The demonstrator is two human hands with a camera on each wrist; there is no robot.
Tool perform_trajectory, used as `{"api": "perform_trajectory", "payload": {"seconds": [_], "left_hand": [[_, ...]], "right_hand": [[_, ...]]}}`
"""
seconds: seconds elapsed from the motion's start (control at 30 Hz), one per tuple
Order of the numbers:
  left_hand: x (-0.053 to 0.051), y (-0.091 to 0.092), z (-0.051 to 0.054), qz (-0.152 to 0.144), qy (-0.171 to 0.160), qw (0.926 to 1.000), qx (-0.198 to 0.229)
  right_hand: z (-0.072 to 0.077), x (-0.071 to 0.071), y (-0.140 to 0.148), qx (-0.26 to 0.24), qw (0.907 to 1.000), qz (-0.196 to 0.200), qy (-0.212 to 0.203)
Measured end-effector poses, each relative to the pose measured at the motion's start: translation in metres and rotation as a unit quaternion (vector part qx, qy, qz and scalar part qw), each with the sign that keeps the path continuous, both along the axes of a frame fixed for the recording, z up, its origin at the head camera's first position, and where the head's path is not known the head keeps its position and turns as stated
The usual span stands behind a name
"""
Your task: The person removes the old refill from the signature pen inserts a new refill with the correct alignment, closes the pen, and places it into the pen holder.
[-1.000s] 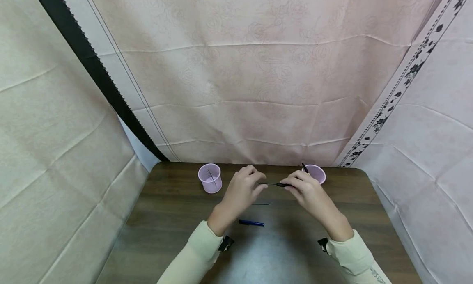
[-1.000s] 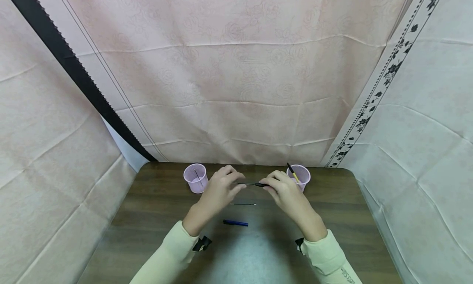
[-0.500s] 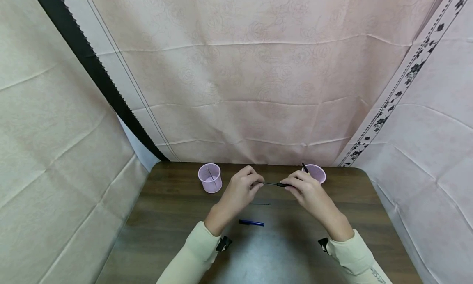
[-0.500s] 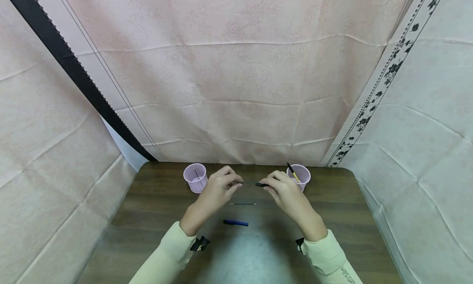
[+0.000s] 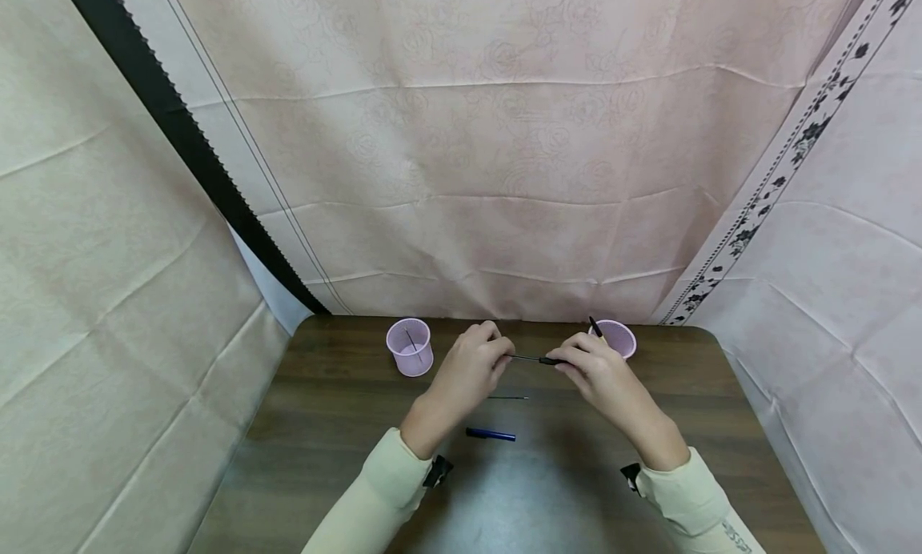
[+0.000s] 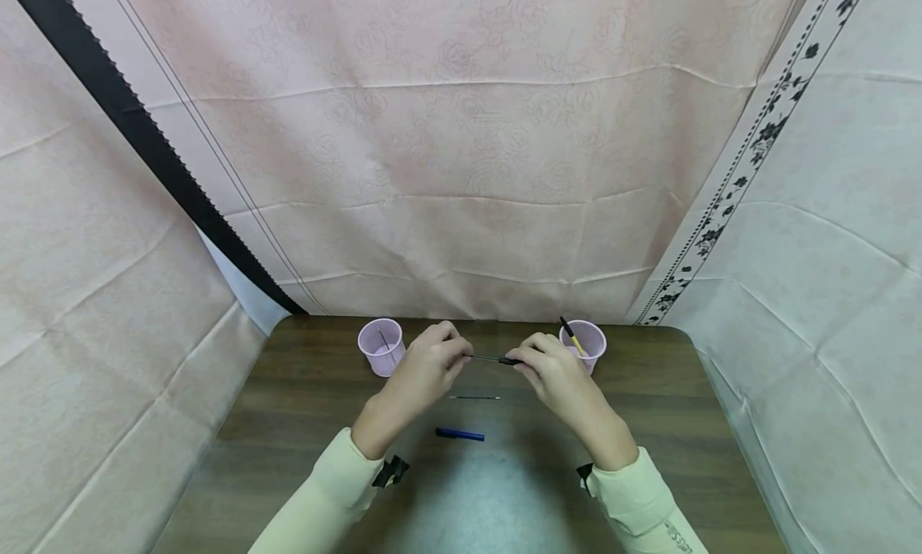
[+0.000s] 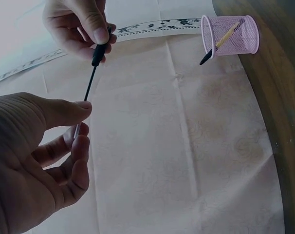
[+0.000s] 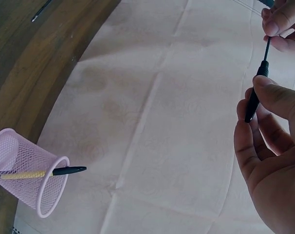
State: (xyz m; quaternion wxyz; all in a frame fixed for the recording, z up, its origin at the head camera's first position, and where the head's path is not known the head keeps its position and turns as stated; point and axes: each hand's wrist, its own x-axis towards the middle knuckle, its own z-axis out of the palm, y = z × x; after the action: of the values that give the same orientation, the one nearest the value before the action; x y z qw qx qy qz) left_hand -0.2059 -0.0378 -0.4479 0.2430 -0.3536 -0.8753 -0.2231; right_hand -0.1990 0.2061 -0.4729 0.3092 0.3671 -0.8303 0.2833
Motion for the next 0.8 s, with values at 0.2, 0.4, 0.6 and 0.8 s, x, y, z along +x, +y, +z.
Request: {"api": "perform_trajectory", "payload": {"seconds": [0.2,0.4,0.6,0.8], "left_hand": [[0.001,0.003,0.000,-0.008,-0.006,0.9999,-0.010],[0.001,0.008,-0.002,-0.010,-0.011,0.9997,-0.018],[0.003,0.011,-0.003,-0.007,-0.025,0.9993,-0.025],[0.003,0.012,-0.005,-0.004,-0.019,0.9995,-0.024]], "right_hand": [[0.001,-0.001,-0.002,0.003,1.0000,0.001,0.009],[0.001,-0.001,-0.003,0.003,1.0000,0.004,0.001],[0.001,0.000,-0.004,0.011,0.9999,0.000,-0.004],[0.000,0.000,-0.003,0.017,0.9998,-0.010,-0.006]]}}
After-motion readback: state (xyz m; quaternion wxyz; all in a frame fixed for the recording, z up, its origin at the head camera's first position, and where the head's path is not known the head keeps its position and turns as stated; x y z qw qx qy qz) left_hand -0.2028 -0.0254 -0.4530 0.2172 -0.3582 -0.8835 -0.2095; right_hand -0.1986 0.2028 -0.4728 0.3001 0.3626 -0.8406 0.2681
